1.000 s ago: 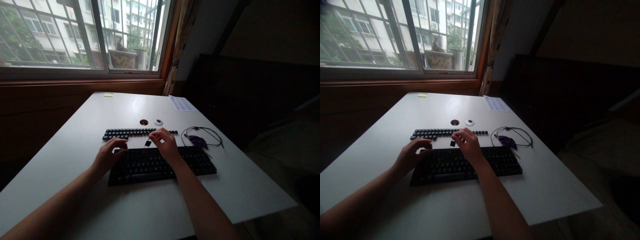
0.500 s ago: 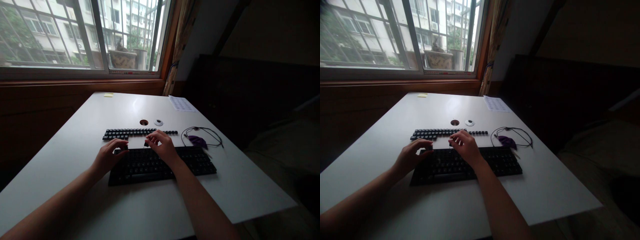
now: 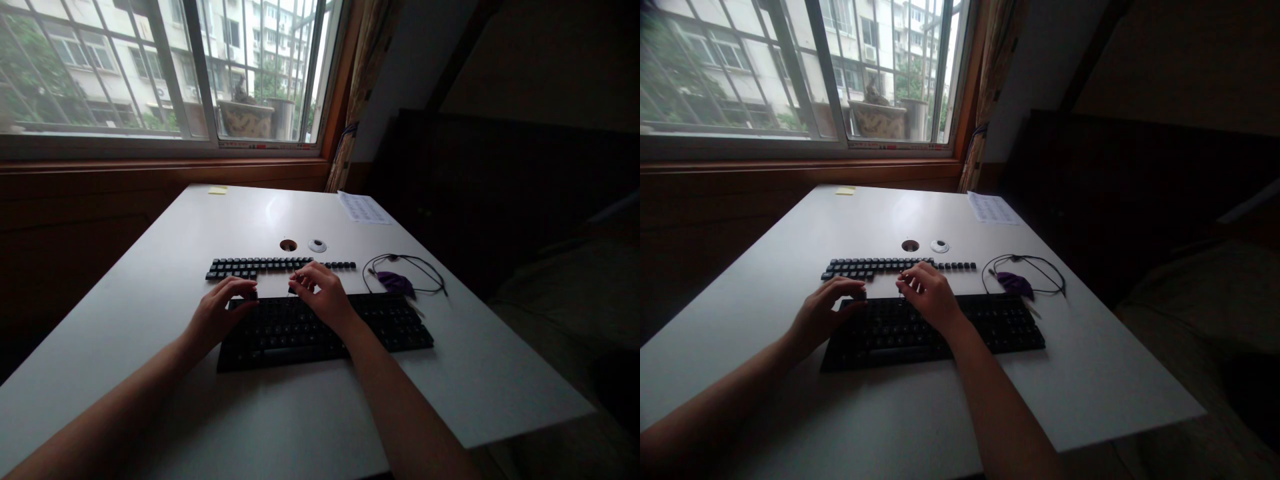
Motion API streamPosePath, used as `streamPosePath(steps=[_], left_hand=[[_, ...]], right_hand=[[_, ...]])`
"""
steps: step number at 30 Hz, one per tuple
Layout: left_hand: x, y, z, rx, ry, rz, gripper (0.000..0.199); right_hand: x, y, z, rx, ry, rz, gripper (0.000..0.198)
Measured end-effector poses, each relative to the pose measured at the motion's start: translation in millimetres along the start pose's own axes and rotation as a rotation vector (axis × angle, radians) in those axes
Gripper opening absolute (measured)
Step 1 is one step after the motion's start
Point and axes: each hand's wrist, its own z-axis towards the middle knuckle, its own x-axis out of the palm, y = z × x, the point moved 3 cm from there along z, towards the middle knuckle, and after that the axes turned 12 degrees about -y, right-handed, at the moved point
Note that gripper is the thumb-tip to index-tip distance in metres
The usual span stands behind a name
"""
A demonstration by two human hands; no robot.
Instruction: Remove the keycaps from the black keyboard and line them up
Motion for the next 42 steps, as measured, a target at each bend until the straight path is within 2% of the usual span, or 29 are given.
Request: streamPosePath(steps=[8,16,19,23,31,42], left_hand=[[-4.2,-1.3,2.5,0.022,-0.068,-0.026,0.017],[-5.5,-8.6,2.1,0.055,-0.026,-0.051,0.017],[-5.3,-7.2,-0.6,0.051,-0.022,-0.077,0.025],[-4.4,-3.9,-4.5,0.043,-0.018,-0.115,0.037],[-4.1,-10.8,-4.7,0.086,0.006,-0.117,0.031],[-1.5,-10.1,-4.7,0.091,0.011,-0.117,0.031]], right_hand=[[-5.3,8.9,1.6,-0.042,-0.040,-0.055,0.008],[7.2,6.9,-5.8,-0.104,0.077,-0.084,0.011],[10.6,8.4,-7.2,-0.101,0.067,-0.079,0.013],[15.9,12.9,-9.3,-0.089,0.121,-0.063,0.011],[29.9,13.9,-17.1,-0.109,0.256,-0.046,0.017],[32.3,13.4,-19.3,-0.137,0.272,-0.091,0.019]])
